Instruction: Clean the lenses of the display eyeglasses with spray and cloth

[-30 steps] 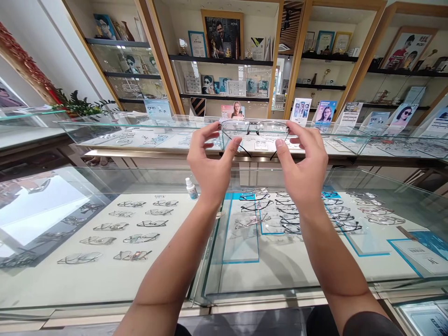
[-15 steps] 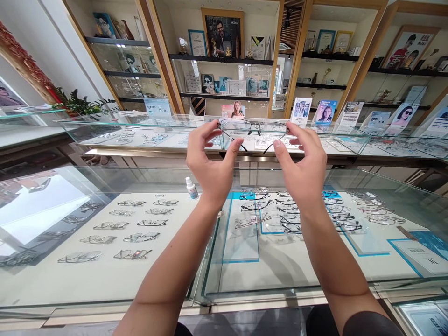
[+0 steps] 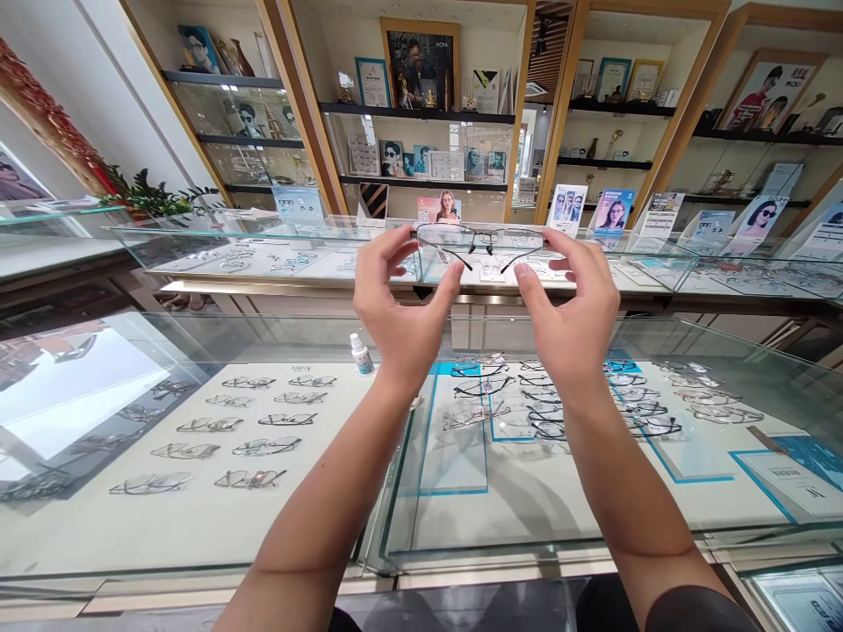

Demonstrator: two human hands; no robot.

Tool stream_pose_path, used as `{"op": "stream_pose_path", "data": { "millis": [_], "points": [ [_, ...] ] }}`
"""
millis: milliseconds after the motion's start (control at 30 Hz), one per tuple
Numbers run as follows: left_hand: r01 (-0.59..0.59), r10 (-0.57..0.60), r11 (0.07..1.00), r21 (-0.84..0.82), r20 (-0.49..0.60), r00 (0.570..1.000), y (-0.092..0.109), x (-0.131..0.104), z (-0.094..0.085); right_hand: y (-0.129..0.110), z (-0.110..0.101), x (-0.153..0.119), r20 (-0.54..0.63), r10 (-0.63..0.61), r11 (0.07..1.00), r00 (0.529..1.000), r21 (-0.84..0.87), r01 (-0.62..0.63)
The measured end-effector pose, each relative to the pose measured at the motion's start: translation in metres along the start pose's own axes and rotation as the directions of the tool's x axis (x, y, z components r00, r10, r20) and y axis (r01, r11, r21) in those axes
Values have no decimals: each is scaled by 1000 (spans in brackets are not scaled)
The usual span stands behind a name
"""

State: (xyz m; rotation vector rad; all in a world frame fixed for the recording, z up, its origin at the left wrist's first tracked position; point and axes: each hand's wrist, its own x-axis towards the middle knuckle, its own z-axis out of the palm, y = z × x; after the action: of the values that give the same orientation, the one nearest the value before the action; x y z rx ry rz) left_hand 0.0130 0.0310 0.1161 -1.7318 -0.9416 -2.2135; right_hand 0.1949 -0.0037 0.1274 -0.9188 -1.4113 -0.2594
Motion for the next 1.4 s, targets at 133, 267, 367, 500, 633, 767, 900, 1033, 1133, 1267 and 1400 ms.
{"op": "stream_pose_path", "data": {
  "millis": [133, 267, 367, 500, 633, 767, 900, 1033, 1133, 1267, 1400],
  "points": [
    [27, -27, 1000, -1, -7, 1000, -2, 0, 2, -5, 1, -1, -17, -29, 999, 999, -20, 28],
    [62, -62, 998, -20, 2, 998, -6, -1, 4, -9, 2, -2, -39, -58, 998, 998, -34, 57],
    [101, -101, 994, -39, 19, 995, -8, -2, 5, -11, 3, -4, -46, -65, 997, 997, -54, 63],
    [123, -122, 991, -57, 24, 992, -11, -2, 6, -13, 3, -5, -37, -68, 997, 997, -48, 66],
    [56, -58, 998, -42, -37, 998, -14, -3, 8, -12, 6, -6, -17, -35, 998, 999, 50, 36],
    [-24, 30, 999, 41, -158, 987, -13, -3, 9, -7, 11, -4, -32, 5, 980, 999, 199, 1],
    [-78, 84, 996, 40, -197, 977, -7, -2, 8, -1, 13, -2, -4, 53, 963, 999, 264, -50],
    [-82, 99, 993, 88, -200, 975, 0, -3, 4, 5, 16, 0, 47, 142, 921, 989, 359, -150],
    [-100, 116, 991, 86, -205, 972, 0, -5, 0, 8, 18, 1, 117, 259, 825, 959, 489, -283],
    [-170, 166, 985, -5, -207, 964, -2, -7, -2, 5, 17, 3, 227, 371, 659, 901, 620, -427],
    [-241, 215, 965, -105, -214, 953, -2, -5, -1, -2, 13, 3, 280, 419, 559, 864, 670, -488]
  ]
}}
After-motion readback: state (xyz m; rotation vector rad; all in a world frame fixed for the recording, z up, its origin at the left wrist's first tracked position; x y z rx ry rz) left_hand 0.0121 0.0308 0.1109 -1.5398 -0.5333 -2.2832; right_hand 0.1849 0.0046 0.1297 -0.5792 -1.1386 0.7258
